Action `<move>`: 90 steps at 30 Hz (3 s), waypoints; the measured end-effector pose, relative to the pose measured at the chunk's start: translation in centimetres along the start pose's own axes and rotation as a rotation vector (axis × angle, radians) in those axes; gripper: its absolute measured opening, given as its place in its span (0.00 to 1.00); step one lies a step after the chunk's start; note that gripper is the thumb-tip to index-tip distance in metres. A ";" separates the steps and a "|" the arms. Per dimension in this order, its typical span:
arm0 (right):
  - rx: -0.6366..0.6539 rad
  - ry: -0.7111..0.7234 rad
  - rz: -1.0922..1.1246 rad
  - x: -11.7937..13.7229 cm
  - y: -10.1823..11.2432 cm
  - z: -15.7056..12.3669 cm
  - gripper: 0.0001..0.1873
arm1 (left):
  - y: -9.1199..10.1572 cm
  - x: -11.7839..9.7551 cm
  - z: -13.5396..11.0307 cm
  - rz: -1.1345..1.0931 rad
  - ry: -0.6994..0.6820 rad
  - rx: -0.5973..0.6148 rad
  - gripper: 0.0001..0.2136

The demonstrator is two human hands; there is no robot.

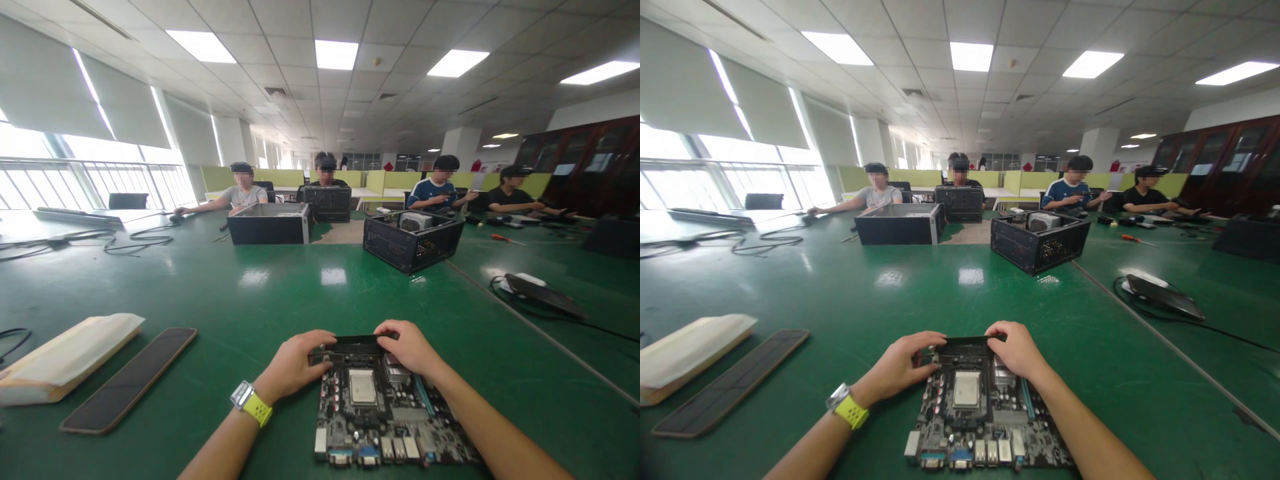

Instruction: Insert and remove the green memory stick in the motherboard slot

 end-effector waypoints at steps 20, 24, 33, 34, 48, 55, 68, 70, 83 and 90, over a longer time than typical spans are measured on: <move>0.012 -0.032 0.025 -0.5 -0.7 0.1 0.14 | 0.0 0.0 0.0 0.032 -0.019 -0.015 0.15; 0.008 -0.020 0.030 -0.3 -0.7 0.0 0.14 | 0.1 0.0 0.1 0.034 -0.003 -0.013 0.15; 0.026 -0.004 0.038 -0.3 -0.4 0.2 0.14 | 0.0 0.0 -0.1 0.019 -0.010 -0.027 0.14; 0.030 -0.004 0.036 -0.4 -0.4 0.2 0.14 | 0.0 0.0 -0.1 0.017 -0.013 -0.026 0.14; 0.035 0.006 -0.009 -0.3 -0.2 0.3 0.11 | 0.1 0.0 -0.1 0.021 -0.011 -0.042 0.14; 0.029 -0.013 -0.034 0.2 0.0 0.0 0.13 | 0.2 -0.2 -0.1 0.015 -0.019 -0.040 0.13; 0.012 0.031 -0.080 -0.1 -0.1 0.1 0.11 | 0.1 -0.1 0.0 0.016 -0.020 -0.040 0.16; 0.005 0.033 -0.096 -0.2 -0.1 0.1 0.11 | 0.0 0.0 0.0 0.015 -0.017 -0.044 0.16; 0.011 0.048 -0.093 -0.2 -0.1 0.1 0.11 | -0.1 0.4 0.0 0.002 -0.019 -0.058 0.15; 0.016 0.043 -0.091 -0.2 0.0 0.1 0.11 | 0.0 0.3 0.0 -0.003 -0.018 -0.062 0.15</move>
Point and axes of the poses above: each hand's wrist, its own z-axis towards the middle knuckle, its own y-axis out of the back of the hand, x = y × z, the point moved 2 cm from there along z, towards the middle knuckle, and after that the axes turned 5 degrees about x, right-handed, at the moved point
